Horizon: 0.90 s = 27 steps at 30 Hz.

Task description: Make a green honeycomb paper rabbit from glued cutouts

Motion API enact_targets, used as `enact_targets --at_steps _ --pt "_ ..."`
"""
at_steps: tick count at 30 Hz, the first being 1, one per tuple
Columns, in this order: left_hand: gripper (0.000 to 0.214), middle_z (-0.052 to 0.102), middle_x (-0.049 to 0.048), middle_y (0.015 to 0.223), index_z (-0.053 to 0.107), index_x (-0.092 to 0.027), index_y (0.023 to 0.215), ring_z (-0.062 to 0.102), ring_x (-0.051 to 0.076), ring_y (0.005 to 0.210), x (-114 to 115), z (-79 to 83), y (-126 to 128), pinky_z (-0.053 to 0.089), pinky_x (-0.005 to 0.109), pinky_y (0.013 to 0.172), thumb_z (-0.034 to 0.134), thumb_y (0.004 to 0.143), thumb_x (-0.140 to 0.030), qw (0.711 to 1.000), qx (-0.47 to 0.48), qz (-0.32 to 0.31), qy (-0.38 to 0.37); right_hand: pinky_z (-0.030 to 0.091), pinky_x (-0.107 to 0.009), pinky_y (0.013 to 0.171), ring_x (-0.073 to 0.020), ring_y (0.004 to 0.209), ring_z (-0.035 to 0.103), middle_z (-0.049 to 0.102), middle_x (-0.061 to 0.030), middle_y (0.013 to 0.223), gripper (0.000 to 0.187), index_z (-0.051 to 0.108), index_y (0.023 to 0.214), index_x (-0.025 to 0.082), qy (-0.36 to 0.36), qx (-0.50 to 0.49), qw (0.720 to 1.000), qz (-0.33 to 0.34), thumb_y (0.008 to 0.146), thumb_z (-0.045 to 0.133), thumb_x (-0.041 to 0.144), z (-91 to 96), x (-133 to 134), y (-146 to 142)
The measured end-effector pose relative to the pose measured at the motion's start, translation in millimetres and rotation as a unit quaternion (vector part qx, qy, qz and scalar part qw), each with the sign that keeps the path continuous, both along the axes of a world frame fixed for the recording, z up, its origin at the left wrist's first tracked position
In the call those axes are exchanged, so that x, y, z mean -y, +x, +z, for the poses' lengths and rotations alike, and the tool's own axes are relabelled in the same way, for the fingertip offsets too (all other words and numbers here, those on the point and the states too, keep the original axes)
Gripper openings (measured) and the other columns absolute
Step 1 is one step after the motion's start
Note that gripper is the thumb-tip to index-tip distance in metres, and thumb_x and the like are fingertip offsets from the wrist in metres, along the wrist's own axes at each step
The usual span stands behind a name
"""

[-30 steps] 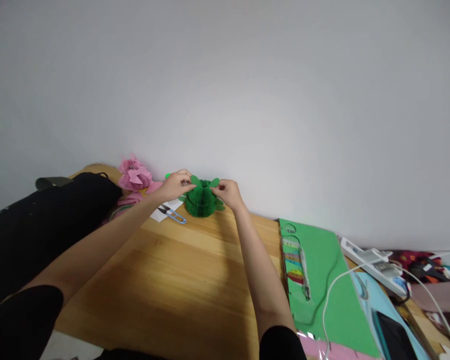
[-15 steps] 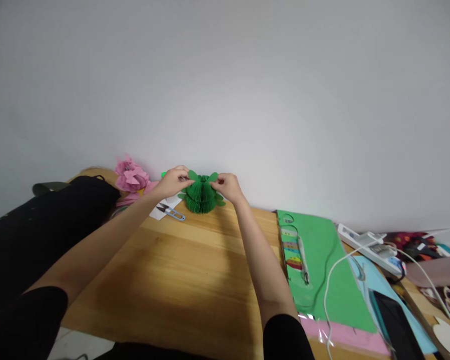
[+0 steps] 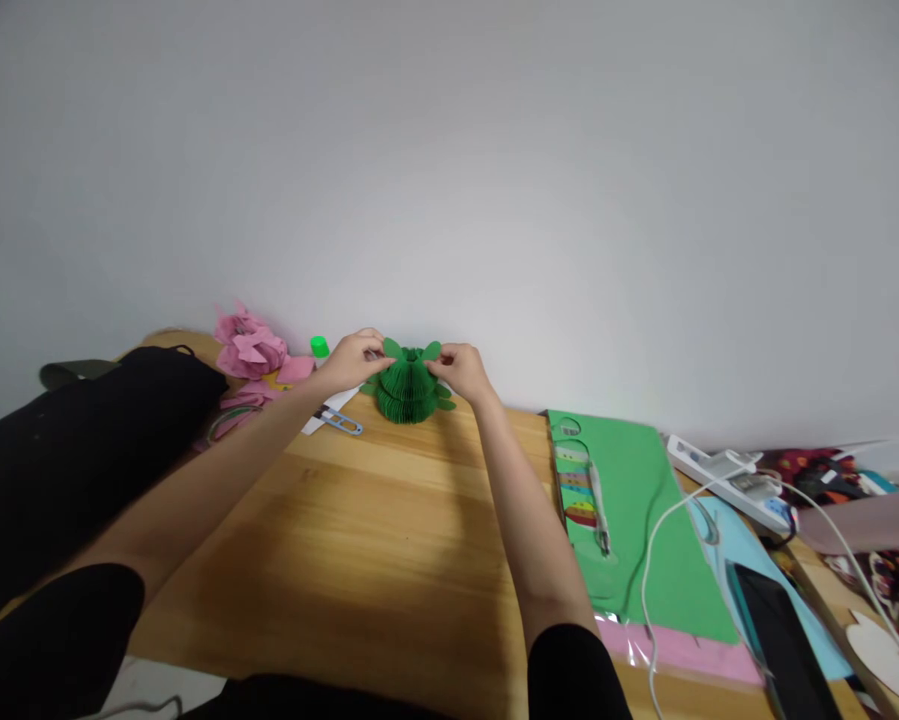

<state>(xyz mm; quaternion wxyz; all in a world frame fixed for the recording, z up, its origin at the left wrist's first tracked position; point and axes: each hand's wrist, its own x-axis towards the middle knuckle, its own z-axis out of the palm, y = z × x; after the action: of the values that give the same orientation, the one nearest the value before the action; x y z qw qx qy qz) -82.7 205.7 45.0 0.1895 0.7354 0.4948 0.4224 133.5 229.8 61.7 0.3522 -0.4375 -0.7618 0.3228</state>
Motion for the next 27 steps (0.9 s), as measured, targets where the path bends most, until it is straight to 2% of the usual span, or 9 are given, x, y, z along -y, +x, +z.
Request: enact_targets --at_steps 7,11,15,18,20,22,23,25,27 --pt "0.018 0.058 0.0007 0.077 0.056 -0.016 0.059 0.055 0.012 0.069 -0.6 -2.1 4.1 0.049 0.026 0.070 0.068 0.072 -0.018 1.000 0.014 0.007 -0.009 0.036 -0.026 0.054 -0.0113 0.054 0.045 0.053 0.0013 0.053 0.033 0.054 0.052 0.019 -0.031 -0.031 0.999 0.009 0.060 0.068 0.047 -5.3 -1.5 5.0" --pt "0.008 0.061 0.0019 0.084 0.062 -0.017 0.073 0.058 0.012 0.070 7.0 1.1 -2.6 0.051 0.026 0.068 0.068 0.071 -0.022 1.000 0.020 0.020 0.006 0.041 -0.028 0.055 -0.0125 0.056 0.049 0.055 0.0009 0.058 0.037 0.062 0.070 0.018 -0.037 -0.070 0.997 -0.004 0.061 0.067 0.054 -3.5 6.7 13.4" --pt "0.020 0.062 0.0041 0.091 0.062 -0.017 0.091 0.059 0.012 0.071 29.3 0.8 -13.2 0.049 0.024 0.064 0.063 0.077 -0.031 0.998 0.020 0.045 0.037 0.043 -0.027 0.053 -0.0129 0.052 0.049 0.053 0.0018 0.057 0.047 0.063 0.082 0.019 -0.026 -0.104 0.992 -0.071 0.069 0.059 0.064 -14.6 27.4 24.0" --pt "0.019 0.058 0.0009 0.075 0.056 -0.019 0.078 0.055 0.013 0.068 53.4 -8.6 -10.1 0.047 0.025 0.063 0.054 0.085 -0.037 0.998 0.002 0.043 0.051 0.040 -0.026 0.049 -0.0128 0.048 0.046 0.048 0.0017 0.052 0.054 0.054 0.068 0.021 -0.023 -0.106 0.983 -0.148 0.081 0.038 0.071 -36.9 53.1 23.2" --pt "0.032 0.048 -0.0027 0.058 0.045 -0.021 0.062 0.048 0.012 0.057 71.1 -19.4 1.3 0.041 0.025 0.056 0.050 0.089 -0.038 0.999 -0.029 0.005 0.043 0.037 -0.026 0.048 -0.0129 0.045 0.042 0.039 0.0021 0.046 0.058 0.041 0.053 0.023 -0.029 -0.084 0.978 -0.186 0.088 0.028 0.068 -53.9 74.7 18.7" --pt "0.041 0.042 -0.0034 0.051 0.034 -0.022 0.056 0.045 0.012 0.052 88.7 -31.9 18.8 0.037 0.025 0.052 0.042 0.093 -0.036 0.996 -0.065 -0.050 0.032 0.034 -0.026 0.048 -0.0129 0.044 0.041 0.033 0.0029 0.044 0.056 0.033 0.048 0.024 -0.038 -0.048 0.976 -0.207 0.091 0.032 0.059 -68.1 98.8 14.4" --pt "0.040 0.043 -0.0032 0.052 0.033 -0.022 0.056 0.046 0.013 0.051 97.2 -38.2 28.7 0.037 0.026 0.051 0.040 0.094 -0.034 0.993 -0.084 -0.081 0.027 0.034 -0.026 0.049 -0.0132 0.045 0.042 0.034 0.0030 0.044 0.053 0.035 0.048 0.023 -0.042 -0.027 0.976 -0.211 0.092 0.037 0.053 -73.3 111.5 13.3" --pt "0.037 0.048 -0.0023 0.054 0.036 -0.023 0.059 0.050 0.015 0.052 112.6 -49.5 48.4 0.038 0.028 0.051 0.037 0.095 -0.032 0.984 -0.118 -0.131 0.024 0.038 -0.025 0.053 -0.0149 0.050 0.049 0.043 0.0028 0.048 0.037 0.049 0.056 0.022 -0.047 0.015 0.976 -0.214 0.090 0.046 0.036 -79.6 137.6 14.4" --pt "0.032 0.054 -0.0004 0.060 0.042 -0.023 0.063 0.055 0.017 0.057 125.3 -58.7 65.1 0.042 0.029 0.055 0.036 0.095 -0.027 0.976 -0.149 -0.158 0.026 0.042 -0.025 0.059 -0.0172 0.058 0.056 0.055 0.0018 0.057 0.016 0.064 0.086 0.021 -0.047 0.055 0.974 -0.216 0.084 0.048 0.017 -81.3 163.3 19.9"
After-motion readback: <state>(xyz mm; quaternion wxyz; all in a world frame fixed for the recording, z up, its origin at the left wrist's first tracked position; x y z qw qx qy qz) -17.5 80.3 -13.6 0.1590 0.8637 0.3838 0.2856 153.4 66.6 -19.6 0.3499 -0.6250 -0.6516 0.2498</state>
